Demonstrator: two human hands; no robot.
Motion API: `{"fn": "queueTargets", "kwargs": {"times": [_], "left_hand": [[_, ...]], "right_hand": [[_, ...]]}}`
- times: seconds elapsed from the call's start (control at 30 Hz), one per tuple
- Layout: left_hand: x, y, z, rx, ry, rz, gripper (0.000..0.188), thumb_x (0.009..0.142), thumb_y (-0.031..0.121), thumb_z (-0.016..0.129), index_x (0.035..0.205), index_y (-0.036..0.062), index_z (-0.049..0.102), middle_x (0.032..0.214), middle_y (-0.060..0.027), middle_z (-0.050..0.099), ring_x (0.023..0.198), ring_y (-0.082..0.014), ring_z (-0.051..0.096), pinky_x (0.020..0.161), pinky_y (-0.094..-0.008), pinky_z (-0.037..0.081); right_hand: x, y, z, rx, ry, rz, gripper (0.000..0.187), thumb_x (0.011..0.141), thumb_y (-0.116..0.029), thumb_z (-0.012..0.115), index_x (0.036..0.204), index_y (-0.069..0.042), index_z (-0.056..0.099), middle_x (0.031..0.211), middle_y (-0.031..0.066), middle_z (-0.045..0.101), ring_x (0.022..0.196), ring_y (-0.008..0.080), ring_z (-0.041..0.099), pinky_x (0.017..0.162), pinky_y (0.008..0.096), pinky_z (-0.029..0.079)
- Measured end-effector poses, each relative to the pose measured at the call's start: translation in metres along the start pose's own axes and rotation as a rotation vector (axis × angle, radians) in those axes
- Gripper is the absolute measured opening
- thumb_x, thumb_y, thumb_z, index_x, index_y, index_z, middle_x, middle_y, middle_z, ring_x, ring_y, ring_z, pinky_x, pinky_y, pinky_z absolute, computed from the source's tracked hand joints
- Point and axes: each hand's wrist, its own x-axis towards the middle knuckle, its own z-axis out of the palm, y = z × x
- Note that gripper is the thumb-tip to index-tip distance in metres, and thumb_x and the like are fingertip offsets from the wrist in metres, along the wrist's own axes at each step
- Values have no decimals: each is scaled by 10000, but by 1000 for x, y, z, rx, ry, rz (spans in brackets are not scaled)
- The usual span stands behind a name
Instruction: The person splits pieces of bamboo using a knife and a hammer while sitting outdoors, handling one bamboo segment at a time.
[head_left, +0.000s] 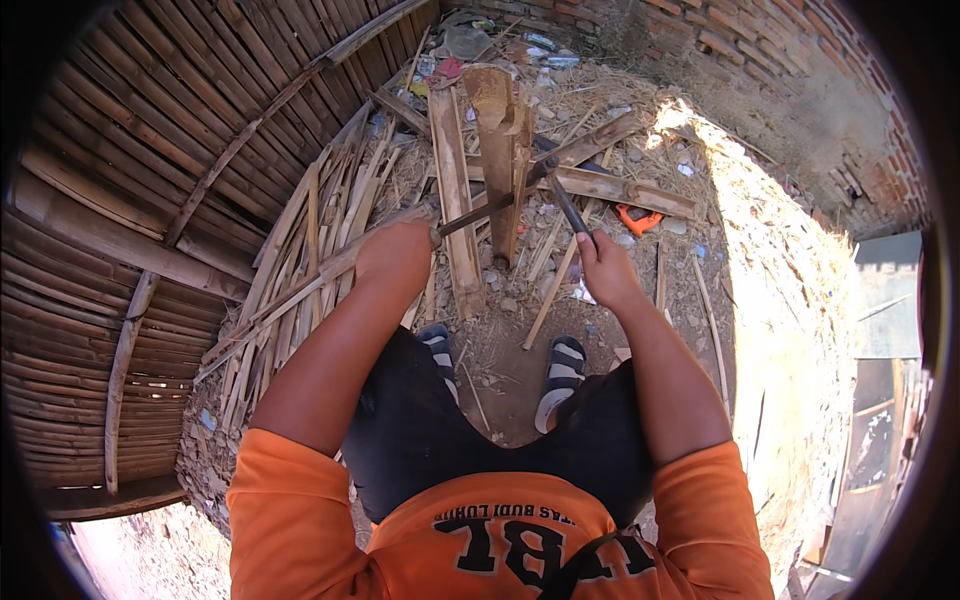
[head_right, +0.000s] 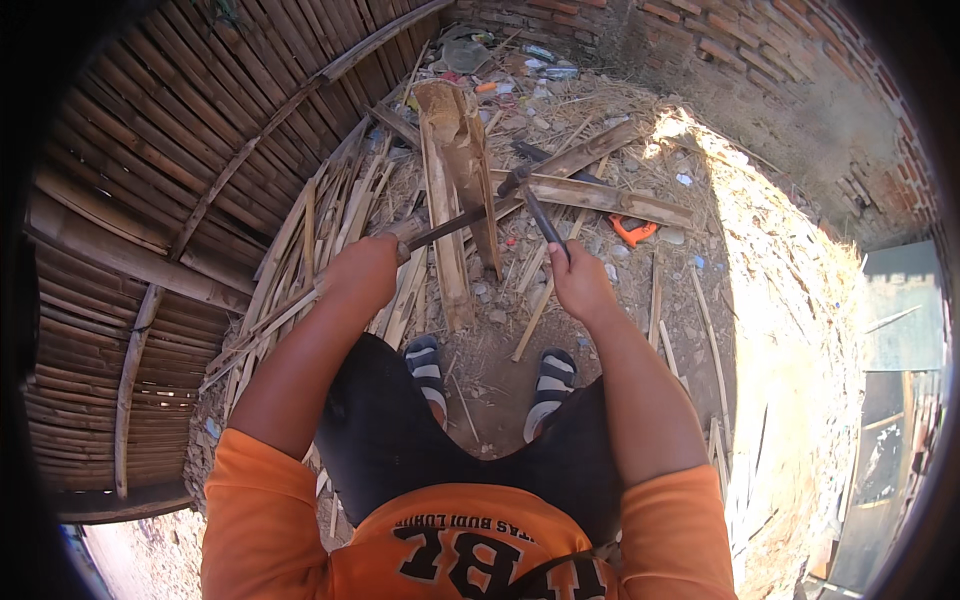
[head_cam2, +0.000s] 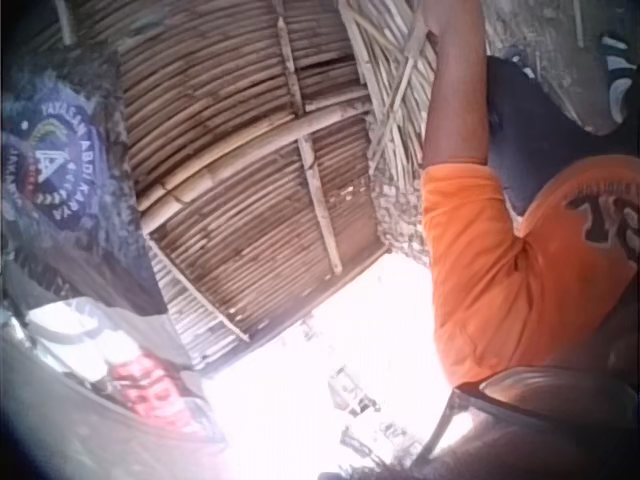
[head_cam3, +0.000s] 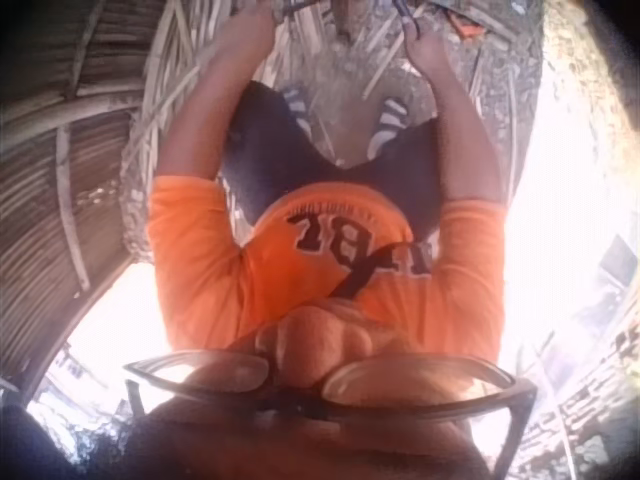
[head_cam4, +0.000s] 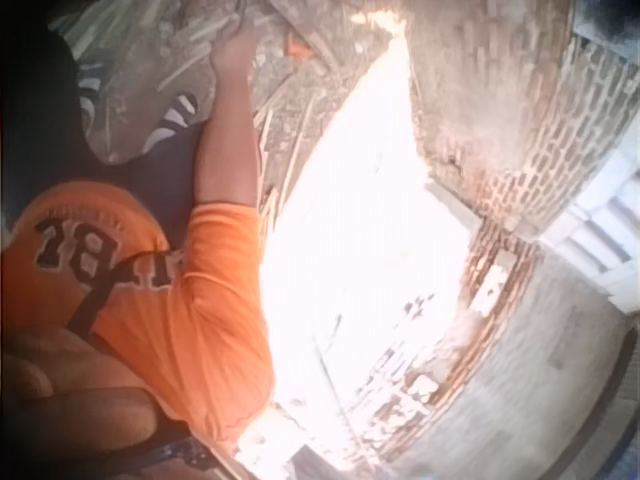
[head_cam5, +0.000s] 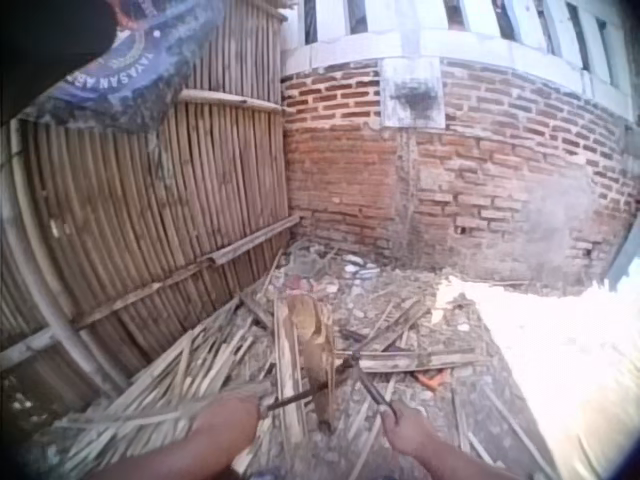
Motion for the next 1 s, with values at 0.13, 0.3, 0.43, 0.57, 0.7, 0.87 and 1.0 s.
{"fn": "queueTargets", "kwargs": {"times": [0.13, 0.3, 0.43, 0.57, 0.7, 0.87, 1.0], "left_hand": [[2, -5, 9, 20, -46, -40, 247, 938, 69, 575, 1166, 50, 669, 1103, -204, 736, 1046, -368, 720, 871, -471, 586], [1, -1, 16, 26, -46, -23, 255, 937, 69, 577, 1177, 54, 663, 1110, -207, 733, 1048, -367, 720, 867, -469, 588], [7, -10, 24, 21, -48, -20, 243, 917, 55, 585, 1152, 33, 647, 1083, -224, 722, 1029, -392, 713, 866, -486, 577], [7, -14, 25, 4, -44, -2, 247, 920, 60, 583, 1156, 31, 653, 1088, -228, 721, 1030, -397, 710, 875, -488, 576], [8, -4, 21, 9, -71, -20, 255, 927, 65, 579, 1167, 32, 656, 1109, -227, 719, 1041, -395, 708, 885, -487, 575], [27, -14, 36, 15, -43, -28, 257, 915, 50, 598, 1164, 41, 664, 1132, -218, 718, 1057, -384, 706, 885, -489, 575], [34, -1, 27, 13, -78, -35, 269, 941, 80, 597, 1195, 72, 683, 1191, -174, 720, 1105, -349, 702, 908, -455, 577]], "right_hand": [[4, -14, -17, 230, 125, -18, 446, 1066, -451, 494, 990, -16, 555, 712, 204, 629, 644, 397, 634, 649, 474, 484], [-3, -6, -2, 41, 55, -24, 449, 1066, -454, 475, 1015, -18, 567, 784, 241, 666, 745, 451, 662, 716, 517, 505], [0, -12, -2, -9, -24, 18, 429, 1064, -432, 470, 1028, -18, 577, 847, 280, 684, 843, 501, 661, 753, 548, 499], [-3, -42, -24, 159, 170, -42, 396, 1063, -408, 503, 1014, -20, 560, 836, 261, 685, 820, 483, 668, 687, 520, 493], [-3, -9, 1, -23, 28, 13, 421, 1063, -431, 483, 1069, -17, 560, 876, 283, 690, 848, 502, 665, 743, 542, 502], [12, 5, 0, -58, -44, 89, 486, 1049, -463, 487, 1037, 6, 613, 900, 298, 692, 879, 499, 674, 792, 544, 507], [26, -26, -25, 235, 235, 22, 494, 1069, -450, 495, 952, 17, 602, 773, 193, 645, 735, 328, 648, 686, 452, 481]]}}
